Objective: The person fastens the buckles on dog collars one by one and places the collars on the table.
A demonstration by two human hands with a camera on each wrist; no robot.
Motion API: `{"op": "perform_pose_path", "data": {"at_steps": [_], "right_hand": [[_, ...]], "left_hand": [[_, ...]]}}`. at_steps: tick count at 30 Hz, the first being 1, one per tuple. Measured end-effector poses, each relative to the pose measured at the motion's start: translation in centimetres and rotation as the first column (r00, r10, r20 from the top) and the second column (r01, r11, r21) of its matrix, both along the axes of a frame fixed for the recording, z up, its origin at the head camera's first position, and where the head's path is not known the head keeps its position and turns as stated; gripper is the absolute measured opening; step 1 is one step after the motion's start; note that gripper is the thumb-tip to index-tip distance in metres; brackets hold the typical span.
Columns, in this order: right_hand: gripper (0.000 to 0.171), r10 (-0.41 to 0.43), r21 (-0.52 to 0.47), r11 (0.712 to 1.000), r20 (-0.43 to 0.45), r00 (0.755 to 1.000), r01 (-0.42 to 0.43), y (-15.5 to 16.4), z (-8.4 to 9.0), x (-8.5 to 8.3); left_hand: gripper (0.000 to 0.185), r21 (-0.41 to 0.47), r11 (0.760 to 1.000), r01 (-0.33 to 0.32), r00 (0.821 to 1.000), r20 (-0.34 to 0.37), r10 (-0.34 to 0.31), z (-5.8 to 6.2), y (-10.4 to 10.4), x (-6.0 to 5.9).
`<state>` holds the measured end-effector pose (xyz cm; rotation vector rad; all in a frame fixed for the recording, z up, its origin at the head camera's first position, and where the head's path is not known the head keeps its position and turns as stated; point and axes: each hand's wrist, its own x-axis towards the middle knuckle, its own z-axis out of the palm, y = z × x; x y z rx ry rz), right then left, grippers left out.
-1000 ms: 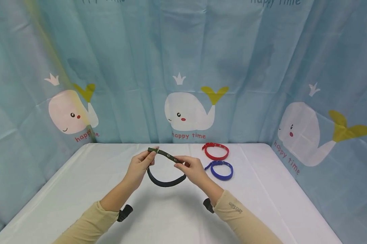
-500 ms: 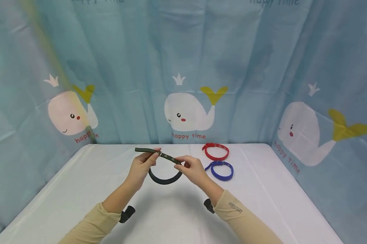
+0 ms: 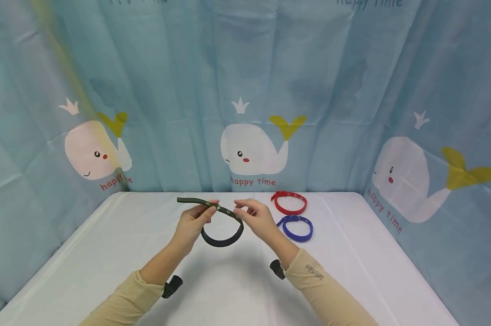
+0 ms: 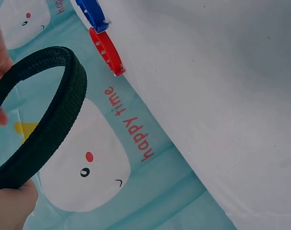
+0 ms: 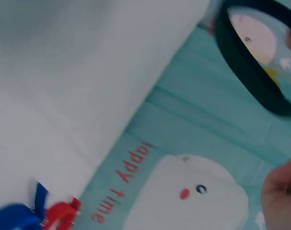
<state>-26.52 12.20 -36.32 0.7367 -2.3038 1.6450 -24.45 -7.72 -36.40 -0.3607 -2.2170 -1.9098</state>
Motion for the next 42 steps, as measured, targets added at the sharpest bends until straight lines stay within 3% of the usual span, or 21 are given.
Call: {"op": "perform_pose_path", "data": {"at_steps": [3,7,10,14,18,20,25,28,37,42], "right_hand": [[0.026,-0.033,0.019,0.999,-0.085,0.996,0.035,-0.1,2.3,0.0],[0.032,0.085,0.159,0.985,-0.161,0.983,-0.059,-1.0,5.4,-0.1],[0.037,0.210,0.303,0.941,-0.168,0.963,-0.152,-1.7,6.8,-0.2],[0.033,0.308,0.486,0.853,-0.173,0.936,-0.190,-2.1,7.3,-0.4],[0.019,0.343,0.559,0.804,-0.156,0.926,-0.203,-2.3,7.4,-0.4],[0.015,0.343,0.536,0.814,-0.134,0.930,-0.223,-2.3,7.4,-0.3],[0.016,0.259,0.360,0.904,-0.036,0.965,-0.229,-2.1,7.5,-0.4],[0.018,0.227,0.273,0.937,-0.007,0.974,-0.217,-1.7,7.6,-0.4],[0.015,0.161,0.051,0.986,-0.049,0.986,-0.159,0.0,6.1,-0.4],[0.025,0.178,-0.038,0.983,-0.049,0.983,-0.180,0.5,5.4,-0.5]], "left_hand": [[0.028,-0.038,0.999,0.031,0.999,-0.021,-0.032,-0.1,0.3,0.0],[0.026,-0.074,0.993,0.088,0.995,-0.030,-0.091,-0.5,0.8,0.2],[0.025,-0.082,0.988,0.131,0.991,-0.015,-0.133,-0.8,1.5,0.2],[0.025,-0.120,0.980,0.158,0.987,-0.008,-0.160,-1.2,2.1,0.3],[0.026,-0.143,0.976,0.163,0.986,0.005,-0.164,-1.1,2.3,0.5],[0.027,-0.147,0.975,0.165,0.986,0.020,-0.164,-1.0,2.2,0.5],[0.031,-0.152,0.967,0.206,0.978,0.054,-0.200,-1.1,1.9,0.3],[0.033,-0.140,0.969,0.204,0.978,0.078,-0.194,-1.3,1.7,0.4],[0.030,-0.094,0.993,0.065,0.982,0.185,-0.047,-1.2,0.4,1.0],[0.027,-0.062,0.996,0.058,0.984,0.174,-0.047,-1.3,0.2,1.0]]}}
